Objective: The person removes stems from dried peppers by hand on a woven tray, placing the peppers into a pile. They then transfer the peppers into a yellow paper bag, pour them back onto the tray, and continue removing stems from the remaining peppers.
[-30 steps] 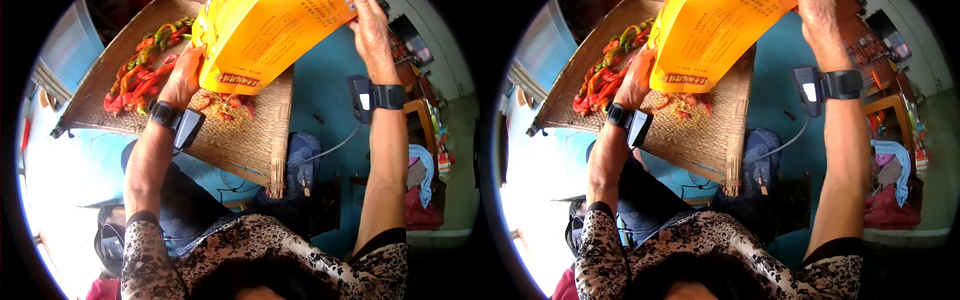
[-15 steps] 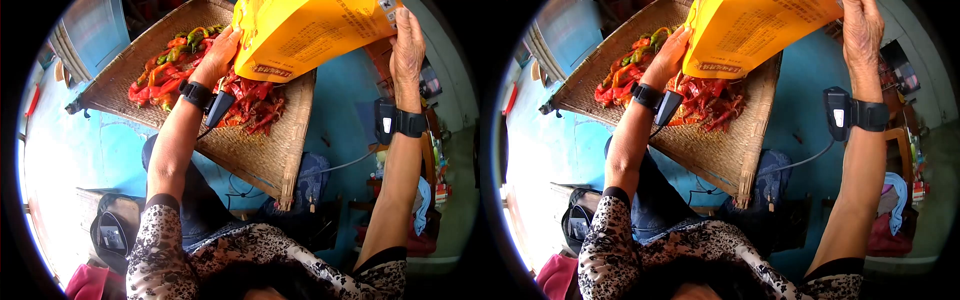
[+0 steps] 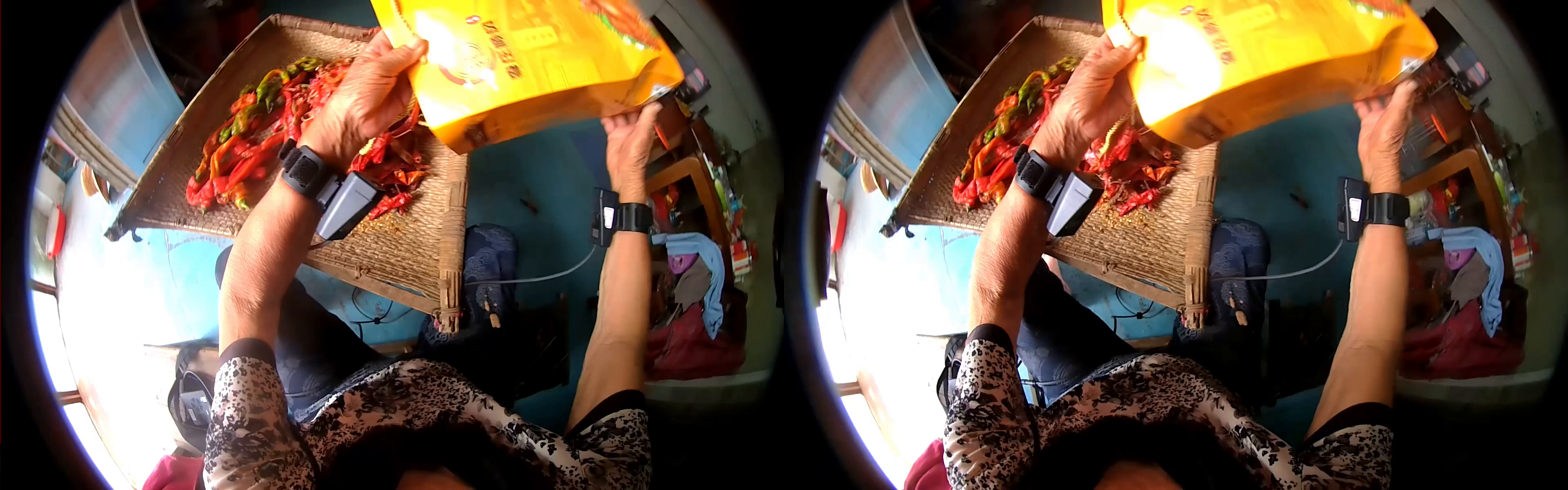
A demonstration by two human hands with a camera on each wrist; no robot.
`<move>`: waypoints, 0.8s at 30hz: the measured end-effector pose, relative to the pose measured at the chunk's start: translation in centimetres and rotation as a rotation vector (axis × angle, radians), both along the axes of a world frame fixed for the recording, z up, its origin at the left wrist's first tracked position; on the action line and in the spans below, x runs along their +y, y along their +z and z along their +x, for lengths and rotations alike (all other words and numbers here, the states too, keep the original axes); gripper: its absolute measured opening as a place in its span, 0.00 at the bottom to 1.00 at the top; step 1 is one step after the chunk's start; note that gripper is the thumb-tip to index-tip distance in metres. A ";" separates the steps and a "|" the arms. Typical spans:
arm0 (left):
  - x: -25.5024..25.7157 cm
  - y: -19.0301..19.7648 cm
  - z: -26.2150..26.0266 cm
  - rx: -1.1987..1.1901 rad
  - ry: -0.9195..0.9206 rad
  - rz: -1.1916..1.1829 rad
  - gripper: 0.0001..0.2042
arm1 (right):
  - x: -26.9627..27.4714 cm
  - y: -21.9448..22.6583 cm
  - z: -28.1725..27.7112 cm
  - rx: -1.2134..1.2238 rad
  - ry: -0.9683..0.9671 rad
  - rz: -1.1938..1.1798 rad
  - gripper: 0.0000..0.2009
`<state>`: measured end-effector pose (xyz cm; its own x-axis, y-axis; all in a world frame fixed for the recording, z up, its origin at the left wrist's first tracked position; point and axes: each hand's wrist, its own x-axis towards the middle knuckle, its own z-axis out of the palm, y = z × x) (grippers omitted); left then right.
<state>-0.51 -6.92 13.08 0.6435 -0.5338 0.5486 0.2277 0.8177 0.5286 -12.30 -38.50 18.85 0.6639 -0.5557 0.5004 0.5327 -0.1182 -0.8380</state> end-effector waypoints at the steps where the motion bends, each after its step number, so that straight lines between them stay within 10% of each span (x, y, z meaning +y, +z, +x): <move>1: -1.3 1.0 -1.3 -0.021 0.064 0.035 0.14 | -0.8 -1.8 -1.1 0.072 -0.029 0.059 0.40; 5: -7.3 0.7 -3.0 0.042 0.120 0.290 0.12 | -2.0 -7.8 -4.3 0.360 -0.342 0.007 0.39; 7: -10.1 -0.4 -3.8 0.045 0.198 0.476 0.12 | -2.4 -10.9 -5.1 0.312 -0.412 -0.379 0.36; 11: -14.0 -2.1 -6.6 -0.106 0.253 0.431 0.11 | 4.9 -11.2 -6.9 0.311 -0.213 -0.710 0.43; 19: -15.6 -3.5 -8.4 -0.257 0.359 0.664 0.13 | 8.0 -10.7 -6.1 0.614 -0.305 -0.796 0.38; 21: -14.0 -2.7 -9.7 -0.298 0.129 0.831 0.20 | 7.4 -10.2 -6.0 0.565 -0.291 -0.650 0.22; 24: -10.7 -3.8 -8.4 -0.648 0.355 0.858 0.21 | 1.4 -14.0 -5.0 0.746 -0.340 -0.334 0.17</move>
<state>-8.86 -17.60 9.31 0.5612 -0.7381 0.3745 -0.4659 0.0923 0.8800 -17.31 -37.08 4.81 0.7081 -0.6843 0.1742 -0.2476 -0.4716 -0.8463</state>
